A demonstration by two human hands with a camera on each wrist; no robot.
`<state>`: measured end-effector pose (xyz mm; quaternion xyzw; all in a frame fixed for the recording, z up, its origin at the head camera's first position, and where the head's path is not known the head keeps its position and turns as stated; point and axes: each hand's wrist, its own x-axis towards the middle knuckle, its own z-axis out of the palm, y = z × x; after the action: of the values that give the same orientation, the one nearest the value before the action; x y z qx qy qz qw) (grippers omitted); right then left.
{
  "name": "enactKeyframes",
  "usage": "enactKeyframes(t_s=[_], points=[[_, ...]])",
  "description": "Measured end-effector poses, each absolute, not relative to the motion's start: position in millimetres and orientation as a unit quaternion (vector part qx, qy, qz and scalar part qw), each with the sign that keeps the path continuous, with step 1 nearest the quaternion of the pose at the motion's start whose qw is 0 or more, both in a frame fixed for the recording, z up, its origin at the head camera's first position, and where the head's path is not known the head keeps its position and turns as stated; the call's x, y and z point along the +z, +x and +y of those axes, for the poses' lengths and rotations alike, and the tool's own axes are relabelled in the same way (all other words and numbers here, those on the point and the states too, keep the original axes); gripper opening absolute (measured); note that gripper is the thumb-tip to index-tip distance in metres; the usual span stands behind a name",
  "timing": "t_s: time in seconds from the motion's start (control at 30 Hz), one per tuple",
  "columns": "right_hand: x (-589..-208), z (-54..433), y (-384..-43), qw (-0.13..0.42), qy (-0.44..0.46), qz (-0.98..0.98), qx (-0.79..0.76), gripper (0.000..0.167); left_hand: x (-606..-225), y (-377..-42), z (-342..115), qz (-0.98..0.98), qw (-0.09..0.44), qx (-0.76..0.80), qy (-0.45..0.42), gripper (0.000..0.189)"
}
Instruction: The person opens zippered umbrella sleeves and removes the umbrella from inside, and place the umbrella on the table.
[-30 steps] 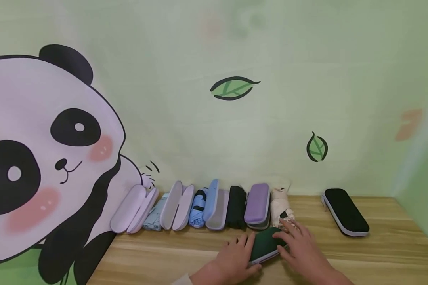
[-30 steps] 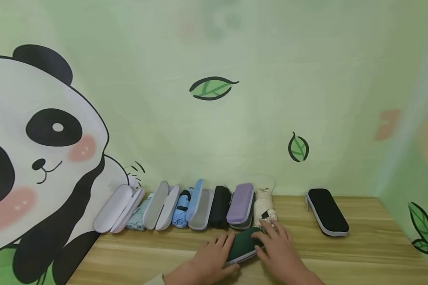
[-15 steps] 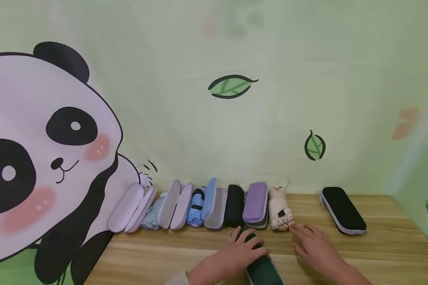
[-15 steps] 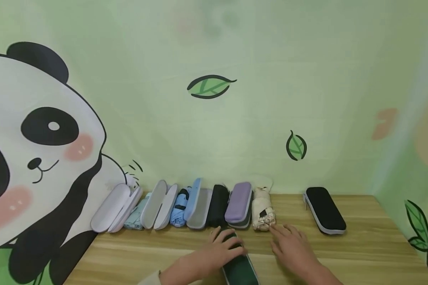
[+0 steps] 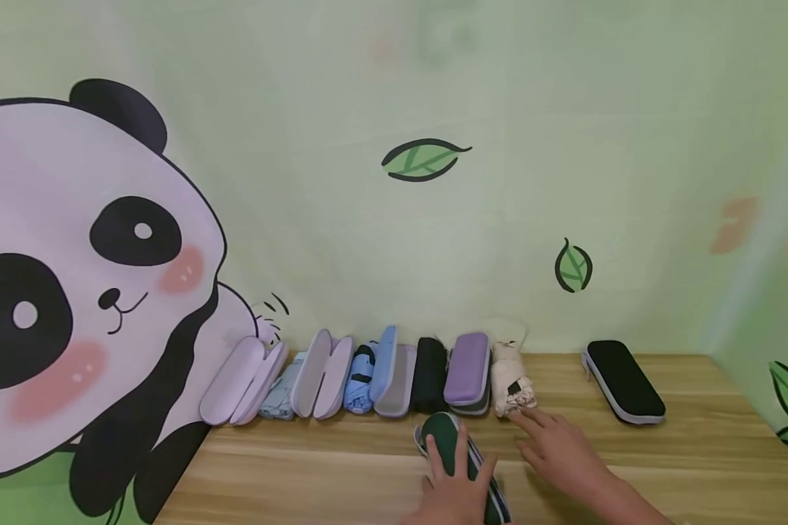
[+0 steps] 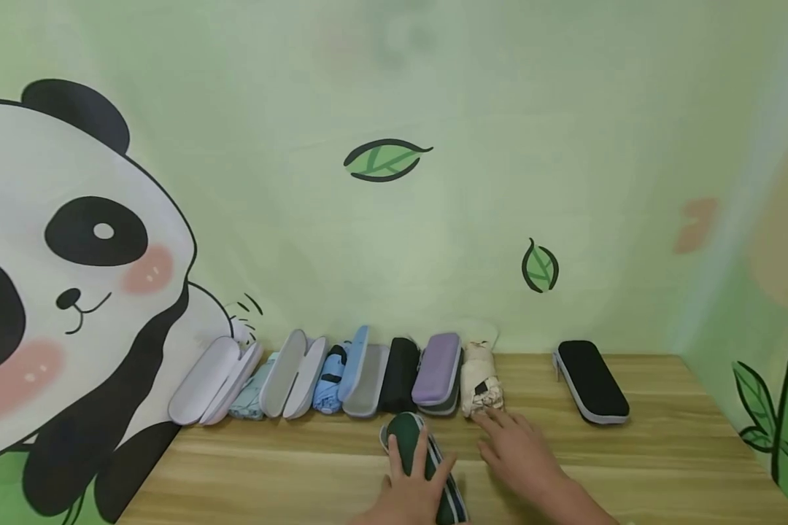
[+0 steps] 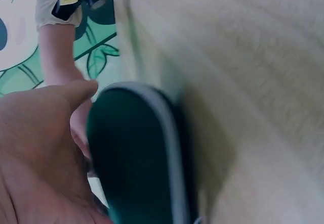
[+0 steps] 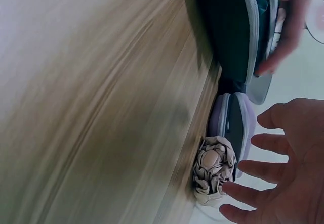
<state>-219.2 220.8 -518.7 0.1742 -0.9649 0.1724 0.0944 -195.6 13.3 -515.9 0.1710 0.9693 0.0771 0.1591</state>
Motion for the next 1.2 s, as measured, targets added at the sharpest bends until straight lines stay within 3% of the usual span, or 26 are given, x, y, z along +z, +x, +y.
enactKeyframes(t_s=[0.1, 0.27, 0.37, 0.47, 0.53, 0.63, 0.8, 0.93, 1.07, 1.2], points=[[-516.8, 217.9, -218.9, 0.09, 0.168, -0.965, 0.179, 0.042, -533.0, -207.4, 13.6, 0.961, 0.176, 0.058, 0.207, 0.082], [-515.2, 213.6, -220.3, 0.084, 0.17, -0.965, 0.183, 0.041, -574.2, -243.9, -1.8, 0.914, 0.162, 0.068, 0.365, 0.082], [-515.3, 210.2, -222.3, 0.082, 0.171, -0.963, 0.19, 0.041, -557.6, -240.9, -9.9, 0.895, 0.17, 0.104, 0.399, 0.073], [-516.1, 206.9, -222.5, 0.078, 0.169, -0.962, 0.199, 0.039, -527.5, -219.9, -14.0, 0.907, 0.158, 0.12, 0.372, 0.06], [-516.9, 205.6, -222.4, 0.075, 0.169, -0.961, 0.206, 0.039, -520.0, -208.9, -19.3, 0.922, 0.13, 0.116, 0.346, 0.056], [-517.3, 204.6, -223.4, 0.084, 0.177, -0.957, 0.215, 0.038, -514.2, -199.4, -28.3, 0.945, 0.065, 0.058, 0.314, 0.066], [-514.6, 201.3, -225.0, 0.131, 0.199, -0.946, 0.219, 0.036, -506.3, -193.9, -48.2, 0.944, -0.052, -0.081, 0.316, 0.068], [-511.3, 194.2, -223.6, 0.142, 0.207, -0.944, 0.214, 0.036, -511.5, -193.4, -61.3, 0.916, -0.051, -0.151, 0.369, 0.063], [-506.2, 181.9, -222.2, 0.12, 0.204, -0.947, 0.219, 0.037, -523.9, -192.9, -65.9, 0.892, -0.044, -0.194, 0.405, 0.054], [-500.8, 167.1, -219.5, 0.083, 0.197, -0.946, 0.244, 0.037, -539.2, -193.6, -66.0, 0.871, -0.12, -0.24, 0.411, 0.041]])
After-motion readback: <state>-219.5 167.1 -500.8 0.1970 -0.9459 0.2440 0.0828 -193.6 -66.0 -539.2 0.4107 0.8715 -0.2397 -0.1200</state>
